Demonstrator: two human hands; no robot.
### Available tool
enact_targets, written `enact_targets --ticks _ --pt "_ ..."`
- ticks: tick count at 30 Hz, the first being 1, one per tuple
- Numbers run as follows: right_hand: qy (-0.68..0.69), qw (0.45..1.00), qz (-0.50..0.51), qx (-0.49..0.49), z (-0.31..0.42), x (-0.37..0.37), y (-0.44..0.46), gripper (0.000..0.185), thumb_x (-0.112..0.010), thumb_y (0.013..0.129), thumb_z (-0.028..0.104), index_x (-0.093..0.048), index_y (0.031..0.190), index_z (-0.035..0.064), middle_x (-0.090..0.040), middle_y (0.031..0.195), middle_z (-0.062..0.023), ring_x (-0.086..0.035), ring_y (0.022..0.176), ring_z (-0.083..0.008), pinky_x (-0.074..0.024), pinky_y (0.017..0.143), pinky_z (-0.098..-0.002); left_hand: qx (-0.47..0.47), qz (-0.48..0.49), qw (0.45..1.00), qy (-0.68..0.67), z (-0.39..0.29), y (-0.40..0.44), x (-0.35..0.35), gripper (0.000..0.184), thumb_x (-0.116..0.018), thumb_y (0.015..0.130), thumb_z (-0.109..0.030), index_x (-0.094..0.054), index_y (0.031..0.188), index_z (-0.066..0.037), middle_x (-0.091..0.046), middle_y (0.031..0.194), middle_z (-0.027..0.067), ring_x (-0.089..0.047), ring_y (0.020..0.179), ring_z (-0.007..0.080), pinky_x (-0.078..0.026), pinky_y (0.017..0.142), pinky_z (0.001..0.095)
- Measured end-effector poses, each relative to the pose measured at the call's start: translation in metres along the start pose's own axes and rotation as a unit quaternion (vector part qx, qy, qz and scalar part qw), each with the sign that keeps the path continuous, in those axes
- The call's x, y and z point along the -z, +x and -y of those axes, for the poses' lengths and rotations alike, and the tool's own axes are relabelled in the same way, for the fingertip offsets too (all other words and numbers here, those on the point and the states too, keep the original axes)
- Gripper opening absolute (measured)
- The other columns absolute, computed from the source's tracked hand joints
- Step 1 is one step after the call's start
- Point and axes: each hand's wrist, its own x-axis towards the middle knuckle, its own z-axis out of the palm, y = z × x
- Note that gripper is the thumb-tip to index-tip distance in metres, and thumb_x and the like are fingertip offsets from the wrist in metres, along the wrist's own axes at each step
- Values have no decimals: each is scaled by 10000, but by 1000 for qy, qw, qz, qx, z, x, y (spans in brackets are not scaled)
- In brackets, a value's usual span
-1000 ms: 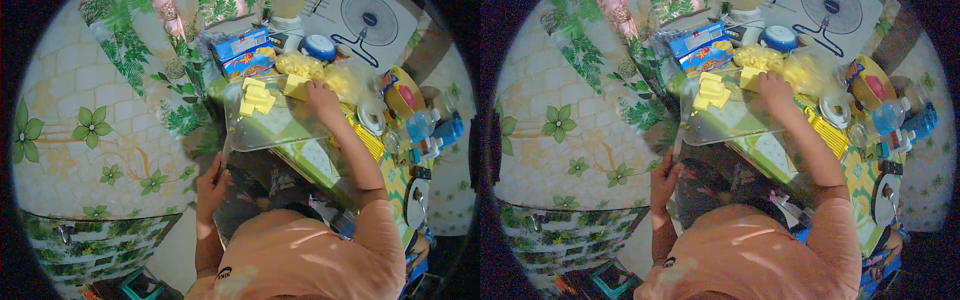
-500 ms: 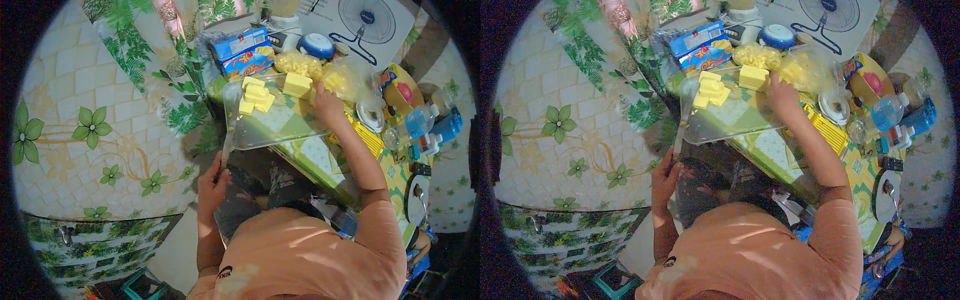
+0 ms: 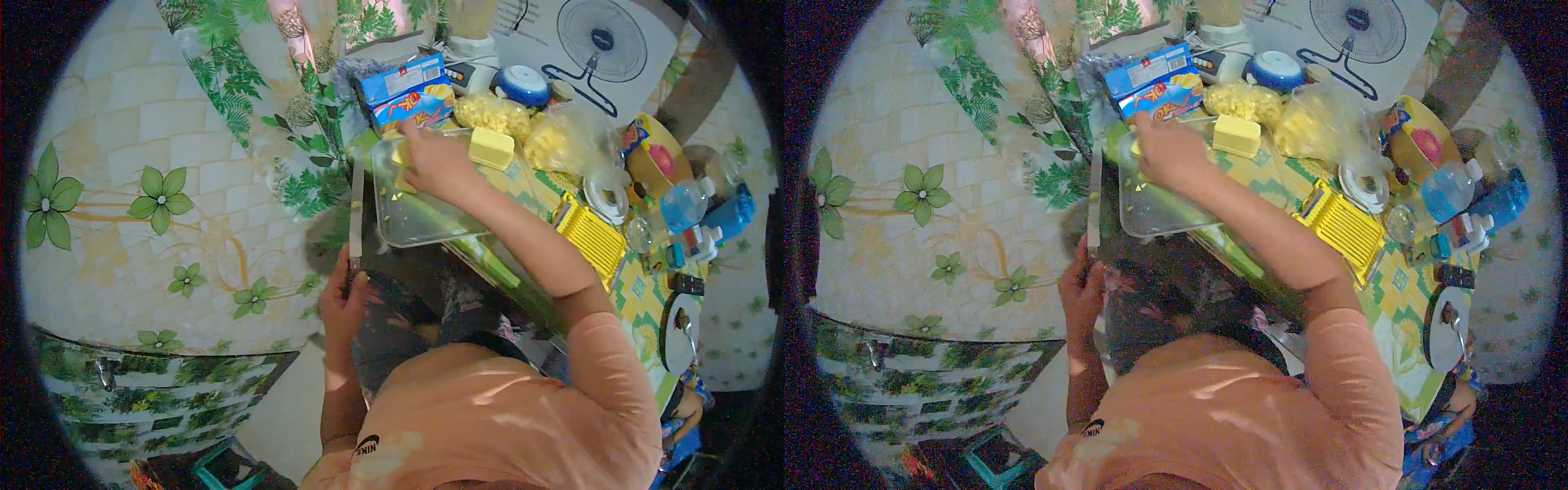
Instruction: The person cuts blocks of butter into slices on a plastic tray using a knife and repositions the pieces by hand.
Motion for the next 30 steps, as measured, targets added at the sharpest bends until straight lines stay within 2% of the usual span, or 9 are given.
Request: enact_targets --ticks 4,8,10,13,15,18,21,27,30 --pt "-92 994 -52 17 7 -54 49 583 -772 718 239 -452 1175 67 -644 1041 -166 -616 995 -367 -508 779 -483 15 -10 1000 -24 -5 -5 3 534 -567 943 -60 -418 1456 -73 -624 767 41 -629 655 117 -524 578 263" --pt "-71 996 -37 27 -6 -73 62 527 -758 740 308 -513 1144 73 -645 1050 -156 -578 1079 -345 -483 850 -472 17 -4 999 -37 -1 -6 7 532 -554 942 -44 -412 1455 -53 -641 792 60 -632 670 127 -540 618 283" --pt "-35 998 -42 38 -15 -44 42 512 -749 750 329 -536 1143 80 -639 1087 -148 -558 1109 -344 -469 888 -472 15 -2 999 -38 -1 -7 6 537 -555 940 -42 -408 1456 -50 -647 797 65 -632 672 126 -539 622 286" --pt "-48 995 -79 26 -63 -29 22 592 -759 740 348 -524 1218 92 -619 1169 -135 -553 1113 -343 -467 907 -465 18 11 1000 7 -5 -6 4 531 -559 936 -49 -420 1449 -46 -651 810 64 -635 687 121 -532 614 276" --pt "-87 992 -86 -9 -98 -16 9 635 -759 738 330 -505 1272 97 -600 1207 -133 -541 1136 -344 -470 912 -464 42 8 999 -9 -6 -3 -1 523 -570 933 -58 -440 1440 -55 -652 831 56 -624 670 114 -523 606 270" --pt "-137 987 -46 -74 -124 5 -16 595 -736 746 271 -503 1268 109 -597 1180 -120 -560 1119 -328 -480 871 -501 35 17 999 -27 5 1 -8 511 -587 928 -67 -468 1426 -70 -641 854 32 -583 656 92 -506 598 256" --pt "-125 984 50 -117 -131 9 -25 608 -730 734 207 -496 1287 108 -602 1191 -143 -559 1125 -343 -482 888 -469 21 31 998 -46 18 4 -17 512 -606 924 -82 -482 1421 -83 -620 855 1 -530 665 70 -487 602 243" --pt "-172 985 8 -29 -124 0 -47 611 -731 706 170 -506 1272 127 -593 1162 -102 -565 1118 -316 -488 867 -464 30 35 999 -21 28 3 -17 517 -635 919 -120 -492 1414 -87 -597 852 -24 -487 701 51 -467 623 224" --pt "-212 976 53 -11 -93 13 -66 608 -750 735 254 -501 1269 106 -580 1175 -99 -560 1123 -299 -469 917 -483 56 34 997 -44 19 1 -18 512 -634 916 -114 -498 1410 -88 -603 867 -22 -492 710 50 -465 637 223"
